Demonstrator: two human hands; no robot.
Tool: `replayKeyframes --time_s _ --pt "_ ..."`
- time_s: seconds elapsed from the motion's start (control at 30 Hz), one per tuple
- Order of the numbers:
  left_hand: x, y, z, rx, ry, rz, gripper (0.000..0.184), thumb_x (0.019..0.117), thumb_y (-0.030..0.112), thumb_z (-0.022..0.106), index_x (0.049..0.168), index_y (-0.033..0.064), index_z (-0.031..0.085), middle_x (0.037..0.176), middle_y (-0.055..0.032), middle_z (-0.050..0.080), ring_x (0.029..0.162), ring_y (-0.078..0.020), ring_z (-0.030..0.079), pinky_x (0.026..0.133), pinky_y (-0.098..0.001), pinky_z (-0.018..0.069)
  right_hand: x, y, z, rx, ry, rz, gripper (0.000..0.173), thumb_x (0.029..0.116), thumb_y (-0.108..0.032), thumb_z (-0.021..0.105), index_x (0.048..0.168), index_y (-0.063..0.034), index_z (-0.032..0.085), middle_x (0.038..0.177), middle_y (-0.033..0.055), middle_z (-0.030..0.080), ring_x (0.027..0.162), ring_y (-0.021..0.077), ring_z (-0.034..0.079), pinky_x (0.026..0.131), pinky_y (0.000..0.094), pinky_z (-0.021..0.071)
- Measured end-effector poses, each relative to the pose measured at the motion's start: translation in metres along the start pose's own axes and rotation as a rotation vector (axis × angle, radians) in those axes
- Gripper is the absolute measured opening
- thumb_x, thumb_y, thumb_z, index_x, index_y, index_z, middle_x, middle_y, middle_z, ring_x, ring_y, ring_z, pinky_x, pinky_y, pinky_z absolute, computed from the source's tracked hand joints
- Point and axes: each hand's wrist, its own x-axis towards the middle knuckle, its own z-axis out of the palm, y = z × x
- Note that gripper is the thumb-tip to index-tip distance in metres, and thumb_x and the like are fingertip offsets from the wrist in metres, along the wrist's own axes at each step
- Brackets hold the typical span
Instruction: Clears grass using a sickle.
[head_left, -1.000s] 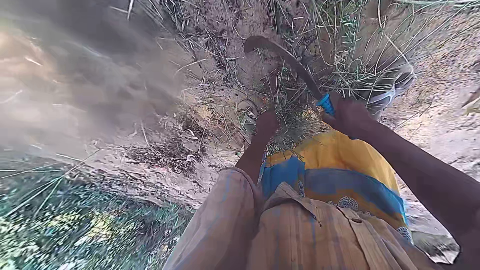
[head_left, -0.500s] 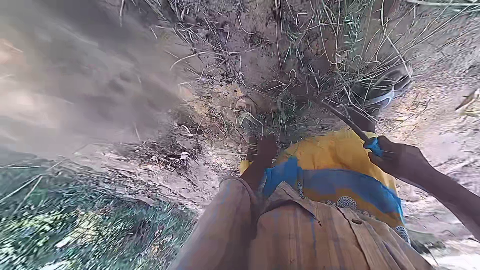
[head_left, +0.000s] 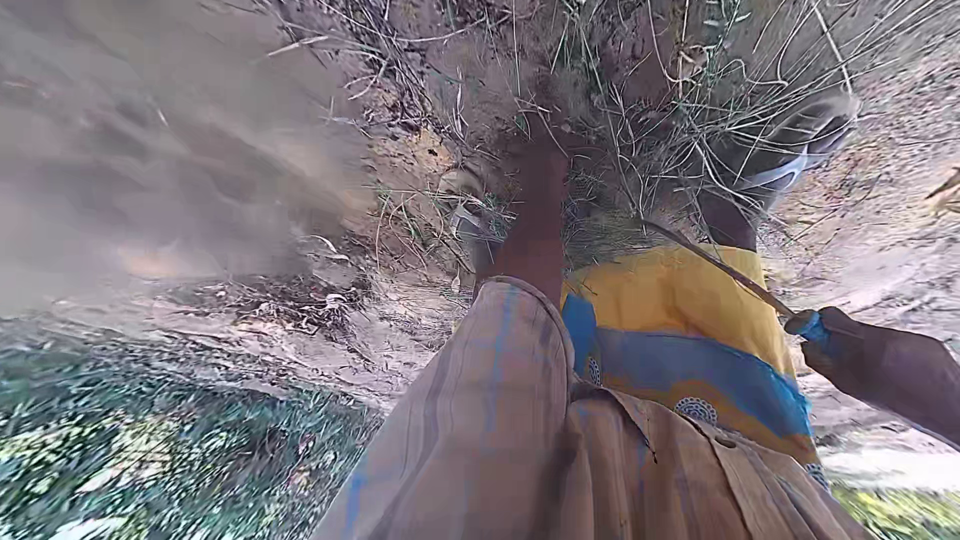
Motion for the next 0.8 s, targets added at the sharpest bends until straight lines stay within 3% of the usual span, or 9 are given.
replayKeyframes --time_s 0.07,0.13,0.2,0.3,0.43,0.53,0.63,0.7,0.8 --pt "0.006 -0.005 0.016 -0.001 0.052 -0.088 0.094 0.0972 0.041 0.065 0.163 0.0012 0.012 0.165 -0.0301 0.021 0.144 -0.0433 0.042 0.110 -0.0554 0.0458 -0.017 0.009 -0.017 0.035 -0.030 0.067 0.033 0.0907 -0.017 0.059 0.111 0.0080 0.061 0.075 0.0296 0.064 0.065 0.0536 0.065 0.052 0.0662 0.0446" --pt "0.001 -0.021 0.019 -0.028 0.038 -0.099 0.103 0.0948 0.037 0.071 0.163 -0.0008 0.004 0.161 -0.0315 0.029 0.137 -0.0415 0.052 0.106 -0.0515 0.0501 -0.021 0.008 -0.030 0.070 -0.034 0.121 0.035 0.0930 -0.019 0.058 0.114 0.0100 0.059 0.077 0.0325 0.063 0.067 0.0553 0.064 0.055 0.0682 0.0440" --pt "-0.004 -0.042 0.017 -0.099 -0.029 -0.033 0.081 0.1037 0.026 0.061 0.160 -0.0046 0.012 0.150 -0.0324 0.046 0.133 -0.0416 0.056 0.108 -0.0532 0.0482 -0.012 0.001 -0.035 0.076 0.058 0.061 0.041 0.0922 -0.025 0.055 0.110 0.0114 0.060 0.073 0.0314 0.062 0.063 0.0543 0.063 0.052 0.0665 0.0430" --pt "-0.016 -0.079 0.009 -0.174 -0.136 0.081 0.046 0.1107 0.019 0.042 0.145 -0.0119 0.043 0.138 -0.0348 0.055 0.131 -0.0443 0.055 0.110 -0.0570 0.0433 0.036 -0.026 -0.029 0.151 0.148 -0.104 0.044 0.0913 -0.030 0.055 0.107 0.0101 0.061 0.069 0.0262 0.061 0.059 0.0488 0.062 0.050 0.0618 0.0432" --pt "-0.025 -0.086 -0.013 -0.039 -0.187 0.073 0.048 0.1136 0.027 0.035 0.132 -0.0127 0.056 0.132 -0.0344 0.059 0.127 -0.0457 0.058 0.107 -0.0608 0.0444 0.134 -0.093 -0.022 0.248 0.013 -0.115 0.028 0.0955 -0.017 0.068 0.111 0.0048 0.059 0.078 0.0228 0.062 0.074 0.0443 0.065 0.062 0.0610 0.0479" --pt "-0.022 -0.084 -0.022 0.051 -0.219 0.120 0.051 0.1145 0.029 0.032 0.133 -0.0132 0.055 0.133 -0.0347 0.058 0.129 -0.0458 0.057 0.109 -0.0604 0.0428 0.178 -0.121 -0.014 0.125 -0.164 0.008 0.036 0.1024 -0.020 0.062 0.126 0.0065 0.055 0.099 0.0312 0.066 0.095 0.0529 0.066 0.075 0.0676 0.0486" --pt "-0.030 -0.082 -0.021 0.181 -0.262 0.211 0.046 0.1137 0.023 0.034 0.145 -0.0078 0.047 0.141 -0.0337 0.054 0.133 -0.0468 0.054 0.110 -0.0618 0.0416 0.160 -0.116 -0.006 0.110 -0.212 0.090 0.033 0.1019 -0.019 0.061 0.122 0.0049 0.053 0.096 0.0292 0.066 0.094 0.0507 0.067 0.074 0.0649 0.0499" --pt "-0.051 -0.091 -0.010 0.315 -0.328 0.200 0.046 0.1099 0.019 0.045 0.150 -0.0032 0.045 0.140 -0.0328 0.056 0.130 -0.0477 0.057 0.107 -0.0635 0.0452 0.118 -0.116 -0.020 0.079 -0.280 0.140 0.033 0.1032 -0.019 0.058 0.125 0.0059 0.052 0.097 0.0299 0.065 0.097 0.0505 0.066 0.079 0.0637 0.0488" --pt "-0.096 -0.163 0.025 0.512 -0.486 0.207 0.045 0.1044 0.022 0.057 0.146 0.0040 0.053 0.126 -0.0287 0.066 0.118 -0.0483 0.064 0.097 -0.0674 0.0494 0.041 -0.097 -0.029 0.015 -0.427 0.215 0.038 0.1022 -0.020 0.060 0.126 0.0082 0.052 0.097 0.0329 0.066 0.096 0.0540 0.067 0.077 0.0657 0.0488"
